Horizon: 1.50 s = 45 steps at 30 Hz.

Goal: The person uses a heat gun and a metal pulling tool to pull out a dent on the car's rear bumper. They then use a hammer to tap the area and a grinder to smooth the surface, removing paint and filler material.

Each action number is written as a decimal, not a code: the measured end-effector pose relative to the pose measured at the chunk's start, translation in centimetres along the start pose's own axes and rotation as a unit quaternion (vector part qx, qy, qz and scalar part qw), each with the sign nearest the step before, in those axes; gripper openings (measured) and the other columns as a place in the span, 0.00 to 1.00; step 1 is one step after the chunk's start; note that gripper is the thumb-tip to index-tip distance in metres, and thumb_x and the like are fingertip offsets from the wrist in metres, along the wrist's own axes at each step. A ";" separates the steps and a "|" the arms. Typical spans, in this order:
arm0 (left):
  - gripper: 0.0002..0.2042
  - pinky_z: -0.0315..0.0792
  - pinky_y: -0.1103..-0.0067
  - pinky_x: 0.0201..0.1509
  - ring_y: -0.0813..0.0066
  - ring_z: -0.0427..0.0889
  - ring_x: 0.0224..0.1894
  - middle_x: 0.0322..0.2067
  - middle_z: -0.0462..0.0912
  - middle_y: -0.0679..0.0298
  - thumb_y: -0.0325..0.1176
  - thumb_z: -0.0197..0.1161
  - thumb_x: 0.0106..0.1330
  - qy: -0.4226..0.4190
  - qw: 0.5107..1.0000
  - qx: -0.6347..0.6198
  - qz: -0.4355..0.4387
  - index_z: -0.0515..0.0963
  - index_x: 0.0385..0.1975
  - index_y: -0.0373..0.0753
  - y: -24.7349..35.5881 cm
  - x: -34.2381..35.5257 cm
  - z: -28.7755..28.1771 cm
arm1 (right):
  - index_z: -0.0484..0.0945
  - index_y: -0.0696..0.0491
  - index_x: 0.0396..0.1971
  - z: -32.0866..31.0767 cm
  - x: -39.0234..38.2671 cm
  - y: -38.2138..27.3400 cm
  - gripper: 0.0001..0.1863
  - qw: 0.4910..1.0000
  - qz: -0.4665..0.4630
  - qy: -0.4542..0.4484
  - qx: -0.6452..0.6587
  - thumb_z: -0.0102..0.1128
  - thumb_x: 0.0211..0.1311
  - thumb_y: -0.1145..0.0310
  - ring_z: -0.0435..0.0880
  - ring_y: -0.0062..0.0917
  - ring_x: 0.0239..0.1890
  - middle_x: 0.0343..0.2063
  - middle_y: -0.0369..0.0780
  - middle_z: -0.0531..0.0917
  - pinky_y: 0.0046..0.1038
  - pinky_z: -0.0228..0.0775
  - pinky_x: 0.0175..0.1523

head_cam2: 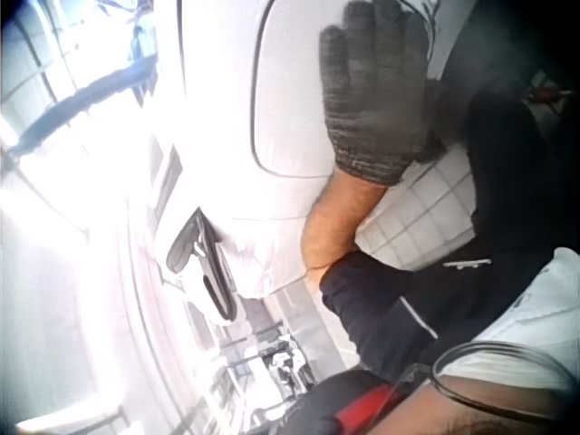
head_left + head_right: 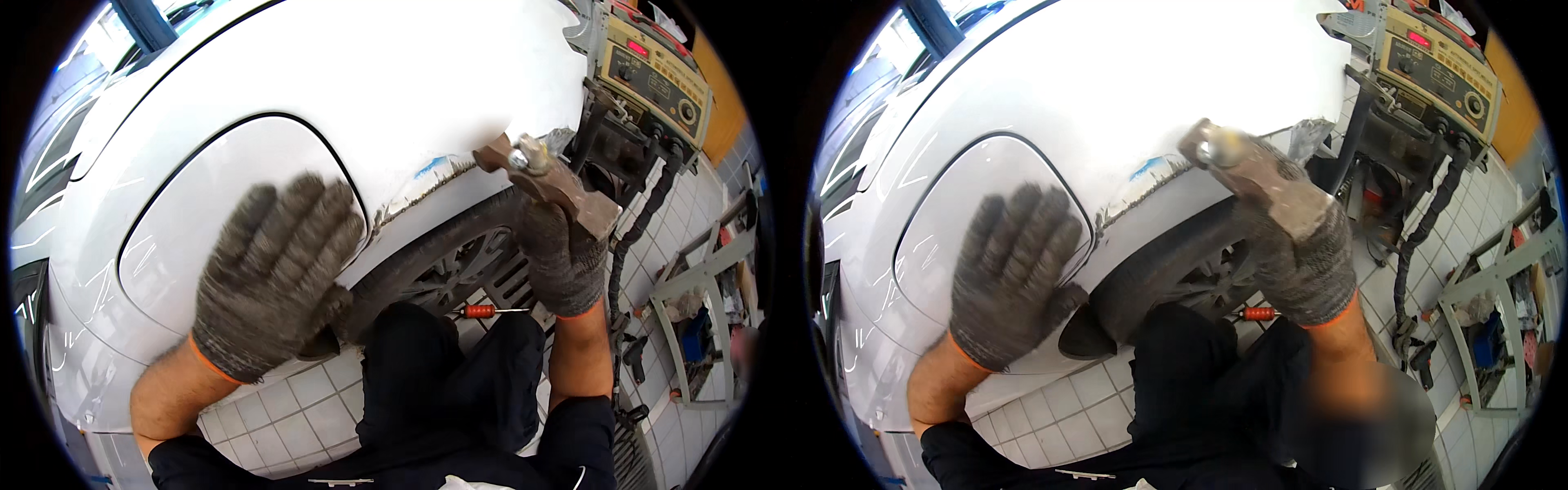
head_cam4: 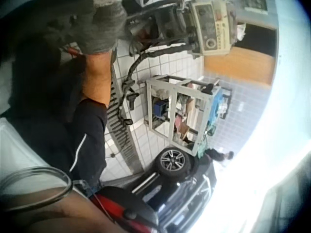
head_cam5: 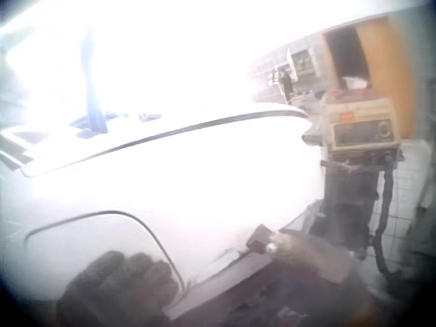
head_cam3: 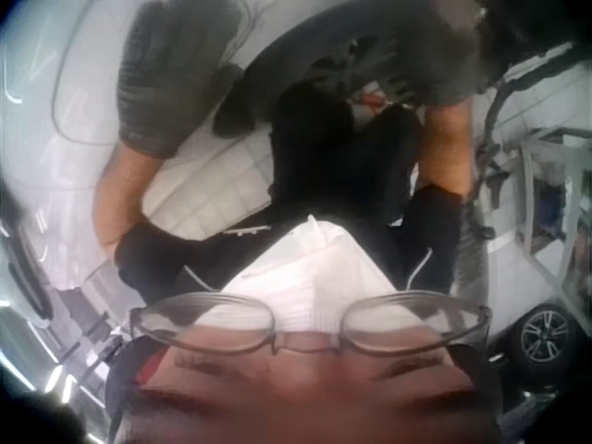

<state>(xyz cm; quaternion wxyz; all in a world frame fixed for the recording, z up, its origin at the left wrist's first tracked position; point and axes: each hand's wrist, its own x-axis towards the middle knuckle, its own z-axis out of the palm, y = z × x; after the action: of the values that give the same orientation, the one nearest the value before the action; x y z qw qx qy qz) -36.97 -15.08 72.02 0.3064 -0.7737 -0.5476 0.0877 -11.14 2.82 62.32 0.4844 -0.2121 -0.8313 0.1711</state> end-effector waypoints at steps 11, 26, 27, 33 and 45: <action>0.39 0.50 0.58 0.80 0.59 0.58 0.76 0.72 0.65 0.59 0.59 0.65 0.56 0.034 0.995 0.089 -0.027 0.70 0.68 0.48 -3.4 0.8 -1.8 | 0.80 0.56 0.50 2.3 2.0 -3.3 0.11 0.988 -0.137 0.057 -0.029 0.58 0.70 0.72 0.83 0.28 0.39 0.41 0.42 0.86 0.28 0.75 0.43; 0.35 0.50 0.57 0.80 0.58 0.58 0.76 0.73 0.63 0.60 0.51 0.72 0.53 0.041 0.994 0.100 -0.014 0.73 0.65 0.55 -3.0 0.5 -1.7 | 0.79 0.51 0.52 4.0 2.1 -3.3 0.18 0.943 -0.281 0.146 -0.106 0.64 0.63 0.79 0.84 0.34 0.33 0.42 0.41 0.84 0.33 0.77 0.37; 0.35 0.50 0.56 0.80 0.58 0.58 0.76 0.73 0.62 0.60 0.51 0.72 0.54 0.042 0.994 0.099 -0.016 0.73 0.65 0.56 -2.9 0.4 -1.5 | 0.79 0.50 0.51 3.8 1.8 -3.2 0.18 0.936 -0.284 0.148 -0.146 0.64 0.62 0.79 0.84 0.34 0.33 0.41 0.41 0.84 0.34 0.77 0.37; 0.34 0.48 0.57 0.80 0.58 0.57 0.76 0.73 0.63 0.61 0.50 0.71 0.57 0.039 0.996 0.077 -0.029 0.72 0.66 0.55 -2.0 -0.5 -1.0 | 0.80 0.49 0.50 4.1 0.7 -4.6 0.13 0.987 -0.151 0.044 -0.039 0.62 0.66 0.74 0.86 0.33 0.35 0.36 0.40 0.84 0.32 0.80 0.39; 0.16 0.66 0.58 0.71 0.60 0.79 0.61 0.55 0.83 0.60 0.33 0.67 0.60 0.054 0.934 -0.337 0.108 0.84 0.50 0.45 5.1 -4.2 2.5 | 0.80 0.50 0.53 1.8 -9.9 2.0 0.22 0.989 0.109 0.083 0.060 0.63 0.68 0.51 0.89 0.32 0.37 0.37 0.44 0.87 0.33 0.83 0.45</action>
<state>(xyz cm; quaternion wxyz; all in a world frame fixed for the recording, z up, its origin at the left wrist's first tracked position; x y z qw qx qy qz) -35.70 -19.04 66.25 0.0457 -0.8894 -0.4411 -0.1113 -7.96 -0.76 53.29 0.5424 -0.2854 -0.7483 0.2536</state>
